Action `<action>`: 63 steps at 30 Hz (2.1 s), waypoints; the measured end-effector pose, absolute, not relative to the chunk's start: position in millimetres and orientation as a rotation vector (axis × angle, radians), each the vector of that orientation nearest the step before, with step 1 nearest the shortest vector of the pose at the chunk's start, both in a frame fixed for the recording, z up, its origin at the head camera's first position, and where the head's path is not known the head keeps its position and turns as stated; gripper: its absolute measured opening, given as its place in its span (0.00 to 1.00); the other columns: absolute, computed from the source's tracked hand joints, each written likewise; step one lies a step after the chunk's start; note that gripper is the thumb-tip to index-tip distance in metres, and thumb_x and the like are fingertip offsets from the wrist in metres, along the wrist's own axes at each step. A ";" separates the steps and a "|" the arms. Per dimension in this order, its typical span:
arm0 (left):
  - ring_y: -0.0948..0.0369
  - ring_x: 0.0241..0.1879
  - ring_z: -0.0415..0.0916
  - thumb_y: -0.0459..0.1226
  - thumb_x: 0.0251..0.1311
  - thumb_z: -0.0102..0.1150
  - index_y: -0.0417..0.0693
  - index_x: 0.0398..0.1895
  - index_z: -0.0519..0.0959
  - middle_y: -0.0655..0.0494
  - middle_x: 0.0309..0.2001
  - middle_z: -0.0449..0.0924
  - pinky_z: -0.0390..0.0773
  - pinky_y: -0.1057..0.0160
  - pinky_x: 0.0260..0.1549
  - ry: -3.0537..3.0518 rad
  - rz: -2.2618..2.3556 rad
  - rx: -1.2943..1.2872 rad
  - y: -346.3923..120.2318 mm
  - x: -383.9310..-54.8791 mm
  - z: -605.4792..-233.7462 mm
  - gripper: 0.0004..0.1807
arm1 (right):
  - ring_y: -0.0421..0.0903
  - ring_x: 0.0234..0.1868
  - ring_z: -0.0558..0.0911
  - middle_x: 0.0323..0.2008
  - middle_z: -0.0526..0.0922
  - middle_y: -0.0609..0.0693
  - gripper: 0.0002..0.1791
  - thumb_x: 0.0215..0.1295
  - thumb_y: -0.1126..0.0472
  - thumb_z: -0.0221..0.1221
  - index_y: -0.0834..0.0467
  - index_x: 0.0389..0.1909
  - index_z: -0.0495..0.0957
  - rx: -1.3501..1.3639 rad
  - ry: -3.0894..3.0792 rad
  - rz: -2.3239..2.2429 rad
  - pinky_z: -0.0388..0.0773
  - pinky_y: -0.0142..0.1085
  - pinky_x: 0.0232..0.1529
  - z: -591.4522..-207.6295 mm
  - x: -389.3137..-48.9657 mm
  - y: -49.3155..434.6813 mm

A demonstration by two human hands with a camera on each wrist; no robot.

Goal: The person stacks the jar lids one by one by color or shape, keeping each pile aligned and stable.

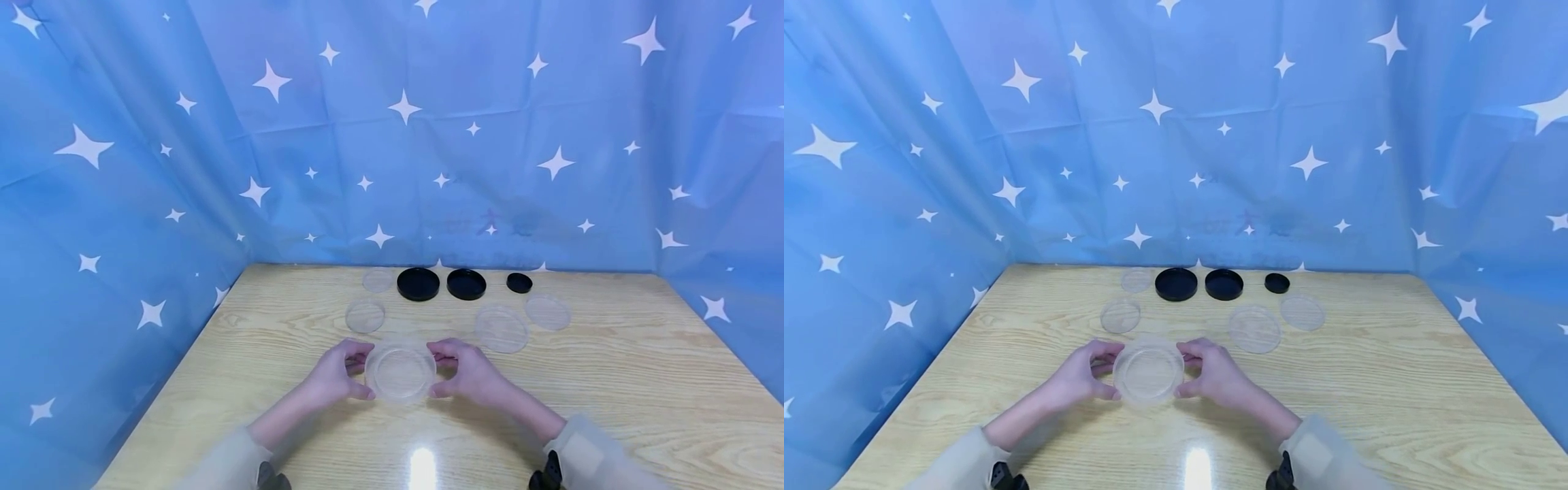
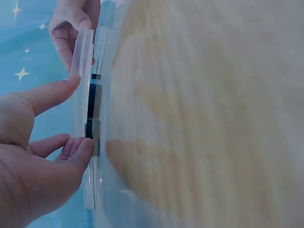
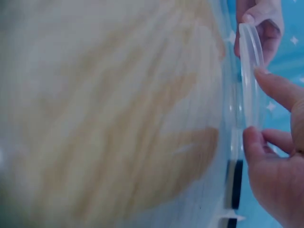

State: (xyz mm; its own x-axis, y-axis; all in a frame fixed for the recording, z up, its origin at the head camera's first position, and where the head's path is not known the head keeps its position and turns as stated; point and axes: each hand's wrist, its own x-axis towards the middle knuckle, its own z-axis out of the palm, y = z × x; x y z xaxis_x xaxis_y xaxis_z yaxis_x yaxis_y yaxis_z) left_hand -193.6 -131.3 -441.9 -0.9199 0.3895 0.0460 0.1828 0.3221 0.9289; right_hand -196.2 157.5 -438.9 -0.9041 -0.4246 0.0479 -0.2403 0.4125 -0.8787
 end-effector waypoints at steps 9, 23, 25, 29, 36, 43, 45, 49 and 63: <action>0.46 0.55 0.74 0.20 0.36 0.77 0.22 0.65 0.67 0.39 0.54 0.73 0.76 0.59 0.60 2.360 1.603 0.569 -141.3 -182.3 -439.4 0.46 | 0.58 0.56 0.82 0.54 0.78 0.58 0.43 0.44 0.71 0.79 0.76 0.63 0.72 -0.595 2.428 -1.510 0.79 0.36 0.57 -442.1 -187.9 148.9; 0.47 0.55 0.77 0.21 0.37 0.78 0.23 0.66 0.67 0.38 0.57 0.72 0.78 0.62 0.56 2.338 1.545 0.542 -142.4 -182.9 -439.1 0.47 | 0.55 0.54 0.81 0.53 0.78 0.56 0.43 0.45 0.68 0.80 0.74 0.64 0.73 -0.631 2.447 -1.426 0.79 0.36 0.55 -442.9 -186.5 149.0; 0.48 0.55 0.76 0.20 0.37 0.77 0.22 0.66 0.67 0.38 0.58 0.71 0.78 0.61 0.56 2.325 1.556 0.540 -143.2 -182.0 -437.5 0.47 | 0.55 0.54 0.81 0.53 0.78 0.57 0.43 0.46 0.69 0.80 0.75 0.64 0.72 -0.645 2.447 -1.423 0.79 0.36 0.55 -442.2 -186.2 148.3; 0.49 0.54 0.75 0.19 0.36 0.77 0.22 0.66 0.67 0.38 0.57 0.70 0.78 0.62 0.57 2.314 1.567 0.545 -144.8 -181.9 -437.2 0.47 | 0.55 0.54 0.80 0.52 0.77 0.57 0.43 0.45 0.69 0.79 0.75 0.64 0.72 -0.657 2.453 -1.419 0.79 0.36 0.56 -442.0 -185.9 146.1; 0.49 0.54 0.73 0.19 0.35 0.77 0.23 0.67 0.67 0.40 0.55 0.71 0.78 0.64 0.56 2.333 1.549 0.535 -146.2 -184.8 -440.5 0.48 | 0.53 0.53 0.79 0.50 0.76 0.57 0.44 0.44 0.71 0.79 0.75 0.64 0.71 -0.643 2.456 -1.436 0.79 0.35 0.56 -444.3 -185.3 142.4; 0.49 0.53 0.72 0.19 0.34 0.77 0.24 0.66 0.68 0.42 0.53 0.71 0.78 0.64 0.55 2.342 1.541 0.533 -146.2 -185.6 -440.1 0.47 | 0.53 0.53 0.79 0.51 0.76 0.56 0.43 0.44 0.72 0.79 0.73 0.64 0.72 -0.624 2.462 -1.442 0.80 0.35 0.55 -445.7 -187.2 141.5; 0.50 0.53 0.72 0.19 0.33 0.76 0.24 0.66 0.69 0.42 0.52 0.71 0.79 0.64 0.55 2.345 1.551 0.530 -145.8 -186.4 -440.8 0.47 | 0.53 0.53 0.79 0.51 0.76 0.56 0.44 0.44 0.72 0.79 0.73 0.64 0.72 -0.618 2.463 -1.439 0.80 0.35 0.54 -446.1 -187.7 141.4; 0.52 0.50 0.74 0.19 0.33 0.74 0.23 0.65 0.69 0.42 0.52 0.72 0.80 0.63 0.53 2.351 1.575 0.523 -144.6 -187.6 -441.5 0.46 | 0.53 0.53 0.78 0.50 0.76 0.55 0.44 0.45 0.72 0.79 0.74 0.65 0.71 -0.603 2.457 -1.446 0.80 0.34 0.54 -444.9 -188.0 141.7; 0.51 0.49 0.75 0.18 0.35 0.72 0.20 0.64 0.68 0.39 0.52 0.74 0.81 0.60 0.52 2.336 1.663 0.500 -145.9 -187.6 -442.8 0.44 | 0.50 0.49 0.79 0.49 0.75 0.55 0.46 0.47 0.69 0.79 0.71 0.68 0.70 -0.589 2.490 -1.390 0.80 0.36 0.50 -443.1 -192.1 142.5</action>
